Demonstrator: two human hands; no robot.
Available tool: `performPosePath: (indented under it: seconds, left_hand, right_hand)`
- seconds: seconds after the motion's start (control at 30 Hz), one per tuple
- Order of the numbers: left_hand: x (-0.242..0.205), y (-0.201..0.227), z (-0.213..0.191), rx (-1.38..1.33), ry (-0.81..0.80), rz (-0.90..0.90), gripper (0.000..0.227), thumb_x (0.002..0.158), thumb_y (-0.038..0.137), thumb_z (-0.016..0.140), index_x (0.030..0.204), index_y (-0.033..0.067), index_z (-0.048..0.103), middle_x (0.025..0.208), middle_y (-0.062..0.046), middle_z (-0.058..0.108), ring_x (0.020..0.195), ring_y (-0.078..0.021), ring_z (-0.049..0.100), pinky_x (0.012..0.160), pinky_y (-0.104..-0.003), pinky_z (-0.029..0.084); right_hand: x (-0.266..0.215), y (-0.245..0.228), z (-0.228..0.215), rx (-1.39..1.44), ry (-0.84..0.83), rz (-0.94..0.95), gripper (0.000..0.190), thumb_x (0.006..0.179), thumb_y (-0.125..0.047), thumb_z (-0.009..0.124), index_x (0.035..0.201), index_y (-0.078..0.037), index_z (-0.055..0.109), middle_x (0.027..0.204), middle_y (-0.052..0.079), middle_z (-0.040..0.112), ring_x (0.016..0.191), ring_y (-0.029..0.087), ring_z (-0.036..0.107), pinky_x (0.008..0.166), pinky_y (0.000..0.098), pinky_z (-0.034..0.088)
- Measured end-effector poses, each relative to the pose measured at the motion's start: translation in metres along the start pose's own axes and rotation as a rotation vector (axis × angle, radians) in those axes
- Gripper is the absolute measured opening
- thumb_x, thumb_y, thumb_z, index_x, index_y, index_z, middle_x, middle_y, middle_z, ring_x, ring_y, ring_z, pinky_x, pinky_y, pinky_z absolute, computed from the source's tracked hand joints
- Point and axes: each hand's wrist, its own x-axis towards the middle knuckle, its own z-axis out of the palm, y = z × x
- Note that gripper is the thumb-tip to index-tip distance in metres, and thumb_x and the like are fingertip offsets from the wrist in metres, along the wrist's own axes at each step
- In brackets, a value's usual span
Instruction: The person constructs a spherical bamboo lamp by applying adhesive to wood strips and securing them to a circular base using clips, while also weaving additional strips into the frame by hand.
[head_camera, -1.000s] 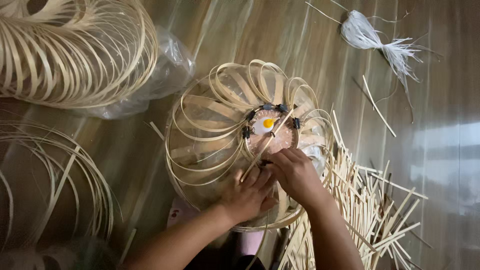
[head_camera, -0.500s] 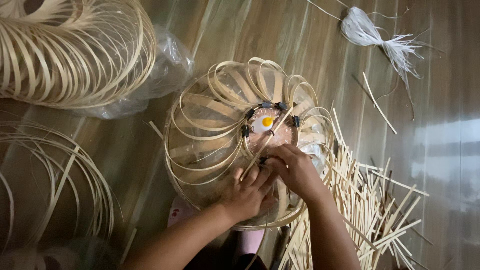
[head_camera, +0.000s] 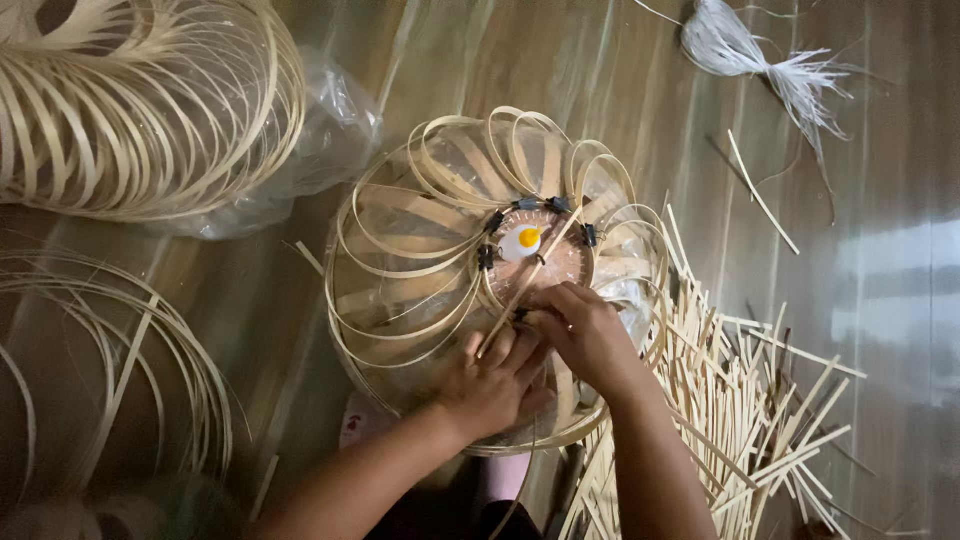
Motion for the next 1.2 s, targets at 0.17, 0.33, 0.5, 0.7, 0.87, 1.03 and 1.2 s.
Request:
performPosePath:
  seconds: [0.17, 0.33, 0.5, 0.7, 0.87, 1.03, 1.2]
  left_hand:
    - [-0.003, 0.0, 0.01, -0.087, -0.023, -0.007, 0.062, 0.098, 0.059, 0.051, 0.141, 0.0161, 0.061, 0.149, -0.008, 0.046, 0.132, -0.0305, 0.038, 0.103, -0.06, 0.032]
    - [-0.001, -0.004, 0.005, -0.043, -0.01, -0.002, 0.054, 0.1, 0.059, 0.049, 0.137, 0.0202, 0.057, 0.146, -0.005, 0.048, 0.135, -0.0281, 0.04, 0.108, -0.058, 0.033]
    - [0.004, -0.006, -0.015, 0.036, -0.021, 0.019, 0.07, 0.101, 0.061, 0.047, 0.158, 0.0205, 0.046, 0.133, -0.004, 0.052, 0.123, -0.024, 0.044, 0.103, -0.054, 0.034]
    - [0.015, -0.002, -0.03, 0.1, 0.081, 0.031, 0.064, 0.103, 0.061, 0.042, 0.157, 0.026, 0.045, 0.13, -0.001, 0.054, 0.123, -0.0213, 0.045, 0.105, -0.052, 0.033]
    - [0.01, -0.004, -0.033, 0.071, 0.083, 0.041, 0.059, 0.107, 0.06, 0.039, 0.155, 0.0269, 0.049, 0.133, 0.0, 0.056, 0.126, -0.0203, 0.046, 0.107, -0.049, 0.031]
    - [0.009, -0.007, -0.029, 0.036, 0.067, 0.05, 0.06, 0.106, 0.06, 0.037, 0.153, 0.0256, 0.052, 0.13, 0.001, 0.056, 0.124, -0.0184, 0.047, 0.102, -0.049, 0.03]
    - [0.005, -0.009, -0.026, -0.019, 0.074, 0.064, 0.055, 0.108, 0.057, 0.037, 0.15, 0.0269, 0.054, 0.133, 0.001, 0.056, 0.123, -0.0188, 0.048, 0.102, -0.049, 0.03]
  right_hand:
    - [-0.01, -0.001, 0.009, -0.066, 0.074, 0.069, 0.028, 0.085, -0.013, 0.076, 0.112, -0.007, 0.074, 0.1, 0.012, 0.073, 0.088, 0.031, 0.072, 0.078, 0.0384, 0.058]
    - [-0.056, 0.018, 0.02, -0.055, 0.336, 0.018, 0.037, 0.083, -0.011, 0.079, 0.117, -0.002, 0.071, 0.111, 0.017, 0.07, 0.096, 0.033, 0.07, 0.08, 0.0395, 0.057]
    - [-0.098, 0.05, 0.011, 0.075, 0.418, 0.227, 0.028, 0.09, -0.01, 0.073, 0.118, -0.006, 0.072, 0.115, 0.012, 0.072, 0.098, 0.023, 0.072, 0.082, 0.0324, 0.061]
    - [-0.096, 0.051, 0.002, 0.013, 0.396, 0.307, 0.028, 0.089, -0.01, 0.073, 0.117, -0.006, 0.073, 0.109, 0.013, 0.073, 0.095, 0.023, 0.073, 0.076, 0.0336, 0.06]
    - [-0.07, 0.049, 0.011, -0.077, 0.379, 0.168, 0.02, 0.096, -0.006, 0.067, 0.114, -0.004, 0.075, 0.106, 0.015, 0.073, 0.095, 0.027, 0.071, 0.082, 0.0378, 0.058]
    - [-0.05, 0.049, 0.017, 0.09, 0.342, 0.227, 0.018, 0.098, -0.007, 0.06, 0.111, -0.006, 0.074, 0.111, 0.013, 0.073, 0.094, 0.026, 0.075, 0.083, 0.0349, 0.062]
    - [-0.059, 0.056, 0.028, -0.027, 0.382, 0.166, 0.018, 0.096, -0.005, 0.064, 0.111, -0.003, 0.074, 0.107, 0.016, 0.073, 0.094, 0.028, 0.072, 0.083, 0.0368, 0.06]
